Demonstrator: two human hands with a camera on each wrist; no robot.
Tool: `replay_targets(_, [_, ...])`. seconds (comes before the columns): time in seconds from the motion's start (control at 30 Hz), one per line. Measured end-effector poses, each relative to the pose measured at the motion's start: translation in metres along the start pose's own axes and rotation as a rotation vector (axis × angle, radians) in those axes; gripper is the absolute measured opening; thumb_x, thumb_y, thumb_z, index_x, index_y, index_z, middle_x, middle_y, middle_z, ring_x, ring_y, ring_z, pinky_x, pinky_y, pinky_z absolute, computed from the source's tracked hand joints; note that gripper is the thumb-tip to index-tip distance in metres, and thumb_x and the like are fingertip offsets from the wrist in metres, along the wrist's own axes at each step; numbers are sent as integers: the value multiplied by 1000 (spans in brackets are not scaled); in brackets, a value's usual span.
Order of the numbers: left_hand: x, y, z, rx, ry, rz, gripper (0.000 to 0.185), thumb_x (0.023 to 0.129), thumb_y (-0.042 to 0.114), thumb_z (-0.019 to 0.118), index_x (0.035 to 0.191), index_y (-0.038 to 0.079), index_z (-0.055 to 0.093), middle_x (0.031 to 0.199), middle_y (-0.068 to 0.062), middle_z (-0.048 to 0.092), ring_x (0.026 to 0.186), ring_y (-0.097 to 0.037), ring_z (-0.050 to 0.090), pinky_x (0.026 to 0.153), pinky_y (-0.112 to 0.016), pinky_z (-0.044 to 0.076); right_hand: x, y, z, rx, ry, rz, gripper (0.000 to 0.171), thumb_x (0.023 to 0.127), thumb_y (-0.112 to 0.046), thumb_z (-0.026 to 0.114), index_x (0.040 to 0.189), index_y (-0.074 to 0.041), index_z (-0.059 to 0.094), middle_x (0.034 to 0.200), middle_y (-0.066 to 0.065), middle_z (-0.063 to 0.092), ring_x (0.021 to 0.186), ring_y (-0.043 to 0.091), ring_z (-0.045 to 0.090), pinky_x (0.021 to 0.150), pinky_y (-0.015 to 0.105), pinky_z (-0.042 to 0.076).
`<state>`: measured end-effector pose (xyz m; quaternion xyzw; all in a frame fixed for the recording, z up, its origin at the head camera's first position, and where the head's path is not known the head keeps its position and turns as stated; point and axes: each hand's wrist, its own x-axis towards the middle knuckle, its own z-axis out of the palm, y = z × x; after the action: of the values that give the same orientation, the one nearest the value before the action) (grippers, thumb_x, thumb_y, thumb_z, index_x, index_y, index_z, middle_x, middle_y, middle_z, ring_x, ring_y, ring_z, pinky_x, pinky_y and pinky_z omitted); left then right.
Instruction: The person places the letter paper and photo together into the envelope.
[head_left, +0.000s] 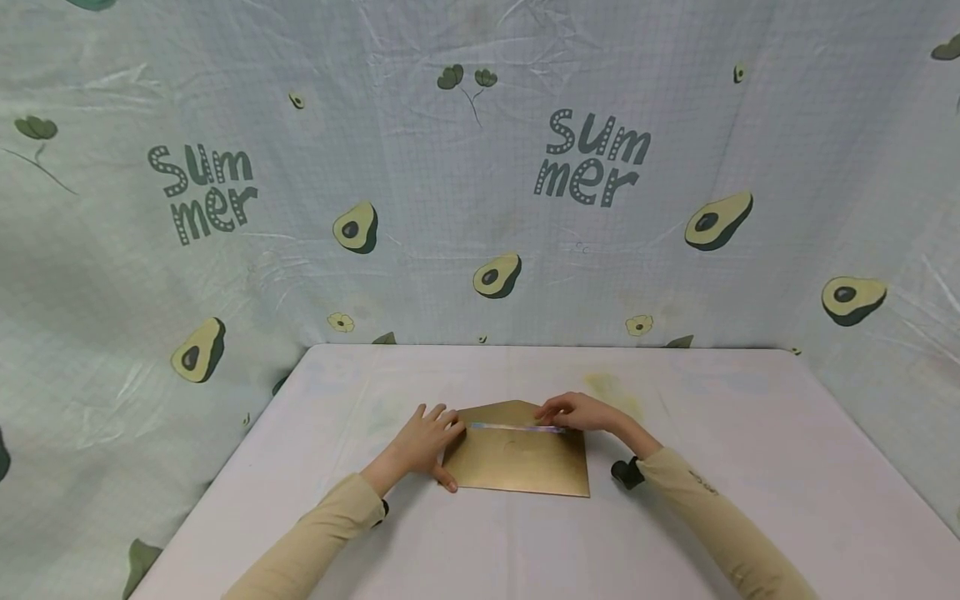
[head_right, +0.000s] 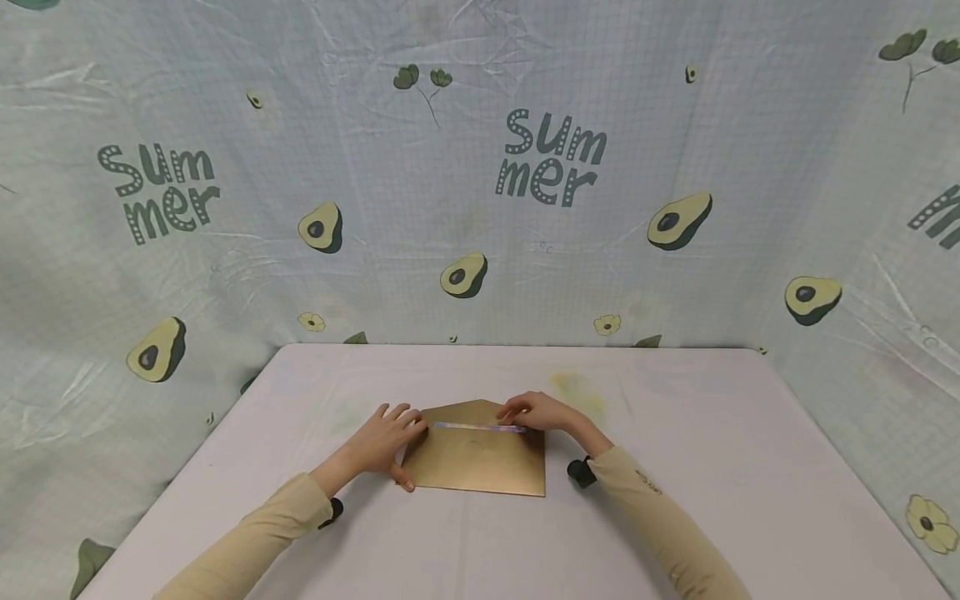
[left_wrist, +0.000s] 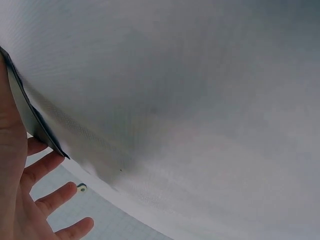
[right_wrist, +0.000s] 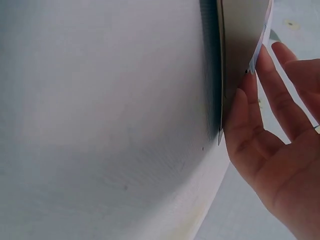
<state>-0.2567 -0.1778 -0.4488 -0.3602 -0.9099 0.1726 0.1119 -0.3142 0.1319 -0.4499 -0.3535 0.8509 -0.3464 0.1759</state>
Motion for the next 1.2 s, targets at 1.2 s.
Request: replay_targets(1.2, [-10, 2, -2, -133, -19, -38, 100, 56, 76, 57, 129, 8, 46, 128, -6, 49, 120, -27, 41, 93, -49, 37, -49, 22, -5, -86, 244, -240, 24, 90, -9, 47, 107, -9, 64, 102, 5, 67, 95, 16, 60, 76, 30, 49])
